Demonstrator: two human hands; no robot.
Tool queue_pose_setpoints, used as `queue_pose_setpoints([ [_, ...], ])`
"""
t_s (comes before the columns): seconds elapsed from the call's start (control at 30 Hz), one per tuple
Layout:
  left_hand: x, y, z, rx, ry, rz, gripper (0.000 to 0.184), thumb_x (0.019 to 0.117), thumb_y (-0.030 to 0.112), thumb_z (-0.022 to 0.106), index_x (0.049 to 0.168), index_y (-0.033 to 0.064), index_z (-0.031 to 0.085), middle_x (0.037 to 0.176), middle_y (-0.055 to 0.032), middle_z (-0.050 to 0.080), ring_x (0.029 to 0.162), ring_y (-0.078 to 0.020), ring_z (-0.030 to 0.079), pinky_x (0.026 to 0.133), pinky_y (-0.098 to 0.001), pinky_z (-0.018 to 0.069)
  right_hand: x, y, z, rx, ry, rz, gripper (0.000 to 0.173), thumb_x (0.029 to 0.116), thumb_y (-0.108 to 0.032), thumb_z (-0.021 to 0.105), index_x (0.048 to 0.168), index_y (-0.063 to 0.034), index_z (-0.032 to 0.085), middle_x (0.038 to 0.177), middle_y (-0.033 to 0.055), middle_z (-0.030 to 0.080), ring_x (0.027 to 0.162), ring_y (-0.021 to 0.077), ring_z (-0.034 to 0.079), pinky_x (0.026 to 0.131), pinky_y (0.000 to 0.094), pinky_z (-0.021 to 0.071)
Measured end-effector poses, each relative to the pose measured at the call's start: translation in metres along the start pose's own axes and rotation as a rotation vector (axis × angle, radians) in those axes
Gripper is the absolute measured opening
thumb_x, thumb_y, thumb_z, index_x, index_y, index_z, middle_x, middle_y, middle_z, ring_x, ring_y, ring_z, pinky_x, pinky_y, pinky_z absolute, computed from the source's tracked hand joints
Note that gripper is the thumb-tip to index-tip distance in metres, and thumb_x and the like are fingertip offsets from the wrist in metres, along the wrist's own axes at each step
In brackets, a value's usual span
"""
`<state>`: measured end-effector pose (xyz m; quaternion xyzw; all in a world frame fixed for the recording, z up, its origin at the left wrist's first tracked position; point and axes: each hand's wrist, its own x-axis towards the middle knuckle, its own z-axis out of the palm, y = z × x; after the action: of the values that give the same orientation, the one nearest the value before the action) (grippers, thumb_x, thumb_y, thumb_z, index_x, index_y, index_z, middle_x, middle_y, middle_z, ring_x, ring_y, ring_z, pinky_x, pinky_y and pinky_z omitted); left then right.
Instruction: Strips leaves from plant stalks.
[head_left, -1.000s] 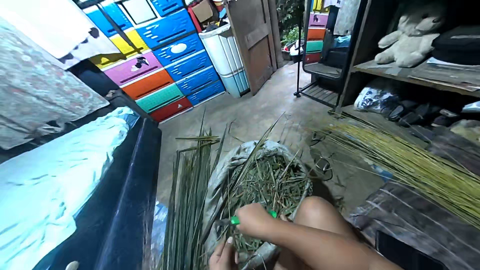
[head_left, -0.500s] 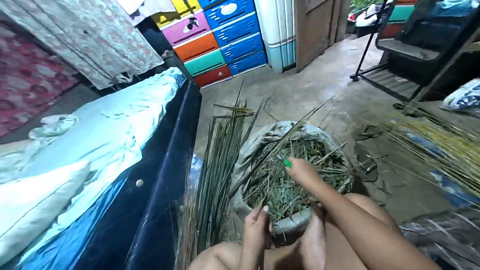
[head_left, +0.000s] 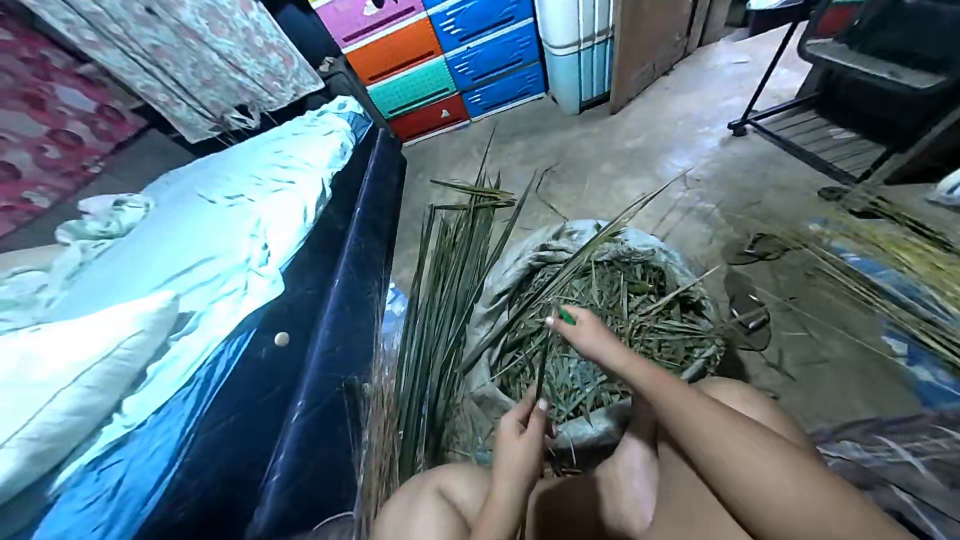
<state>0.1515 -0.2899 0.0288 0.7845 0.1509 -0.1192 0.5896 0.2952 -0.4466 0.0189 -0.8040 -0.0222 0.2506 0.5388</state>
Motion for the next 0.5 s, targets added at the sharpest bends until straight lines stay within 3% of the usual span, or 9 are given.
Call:
queue_pose_setpoints([
  [0.07,0.005,0.000,-0.001,0.128,0.052,-0.017,0.040,0.1103,0.019,0.045,0.147,0.0056,0.055,0.073,-0.0001,0.064,0.051,-0.0059,0.046,0.050,-0.0249,0.0399,0.001,-0.003,-0.002,-0.124,-0.018,0.040,0.037,0.1109,-0.031,0.050,0.124,0.0008,0.062,0.103,0.0194,0.063,0.091,0.0294,0.061,0.084,0.0498,0.0485],
  [0.2,0.015,-0.002,-0.006,0.297,0.137,-0.061,0.040,0.1116,0.024,0.043,0.143,0.0047,0.059,0.082,-0.0075,0.069,0.067,-0.0156,0.061,0.069,-0.0368,0.0530,-0.031,-0.014,0.030,-0.410,-0.294,0.047,0.032,0.1070,-0.028,0.050,0.117,-0.0013,0.065,0.103,0.0220,0.066,0.096,0.0370,0.065,0.083,0.0584,0.0500],
  [0.23,0.015,-0.003,-0.007,0.323,0.162,-0.065,0.037,0.1111,0.022,0.043,0.131,0.0005,0.066,0.082,-0.0086,0.069,0.069,-0.0174,0.063,0.070,-0.0390,0.0531,-0.042,-0.017,0.039,-0.475,-0.350,0.041,0.033,0.1069,-0.029,0.050,0.117,-0.0014,0.065,0.106,0.0228,0.068,0.101,0.0391,0.066,0.086,0.0606,0.0504],
  [0.27,0.016,-0.005,-0.008,0.357,0.187,-0.063,0.033,0.1088,0.019,0.043,0.110,-0.0004,0.070,0.079,-0.0078,0.067,0.069,-0.0179,0.062,0.069,-0.0402,0.0520,-0.051,-0.019,0.046,-0.533,-0.383,0.033,0.034,0.1075,-0.030,0.050,0.118,-0.0015,0.065,0.109,0.0230,0.068,0.106,0.0401,0.067,0.088,0.0614,0.0505],
  [0.3,0.015,-0.006,-0.008,0.381,0.197,-0.060,0.032,0.1066,0.017,0.043,0.102,-0.0002,0.071,0.078,-0.0081,0.066,0.071,-0.0193,0.063,0.071,-0.0422,0.0525,-0.057,-0.021,0.052,-0.584,-0.387,0.023,0.035,0.1078,-0.031,0.050,0.119,-0.0012,0.065,0.113,0.0235,0.068,0.110,0.0411,0.066,0.090,0.0620,0.0504],
  [0.33,0.015,-0.006,-0.008,0.397,0.197,-0.051,0.032,0.1064,0.016,0.043,0.102,0.0000,0.071,0.078,-0.0087,0.067,0.073,-0.0201,0.064,0.073,-0.0432,0.0530,-0.058,-0.021,0.054,-0.629,-0.360,0.014,0.035,0.1076,-0.030,0.051,0.121,-0.0007,0.064,0.117,0.0239,0.068,0.113,0.0421,0.066,0.092,0.0625,0.0505],
  [0.37,0.013,-0.005,-0.007,0.403,0.186,-0.046,0.033,0.1087,0.018,0.043,0.111,0.0001,0.070,0.080,-0.0098,0.068,0.074,-0.0207,0.065,0.074,-0.0433,0.0536,-0.054,-0.020,0.054,-0.665,-0.313,0.015,0.035,0.1071,-0.029,0.052,0.124,-0.0001,0.064,0.119,0.0246,0.069,0.115,0.0434,0.066,0.093,0.0631,0.0507],
  [0.43,0.010,-0.004,-0.004,0.411,0.152,-0.069,0.040,0.1110,0.023,0.043,0.144,0.0082,0.060,0.083,-0.0088,0.070,0.072,-0.0182,0.065,0.074,-0.0399,0.0544,-0.037,-0.016,0.044,-0.699,-0.189,0.060,0.034,0.1060,-0.025,0.053,0.128,0.0004,0.062,0.122,0.0261,0.068,0.116,0.0454,0.066,0.093,0.0643,0.0512],
  [0.5,0.006,-0.003,0.001,0.393,0.143,-0.068,0.041,0.1112,0.022,0.044,0.149,0.0122,0.056,0.077,-0.0050,0.067,0.065,-0.0135,0.060,0.067,-0.0341,0.0517,-0.015,-0.010,0.024,-0.687,-0.079,0.129,0.036,0.1067,-0.023,0.051,0.131,0.0010,0.060,0.126,0.0268,0.067,0.120,0.0453,0.064,0.095,0.0643,0.0505],
])
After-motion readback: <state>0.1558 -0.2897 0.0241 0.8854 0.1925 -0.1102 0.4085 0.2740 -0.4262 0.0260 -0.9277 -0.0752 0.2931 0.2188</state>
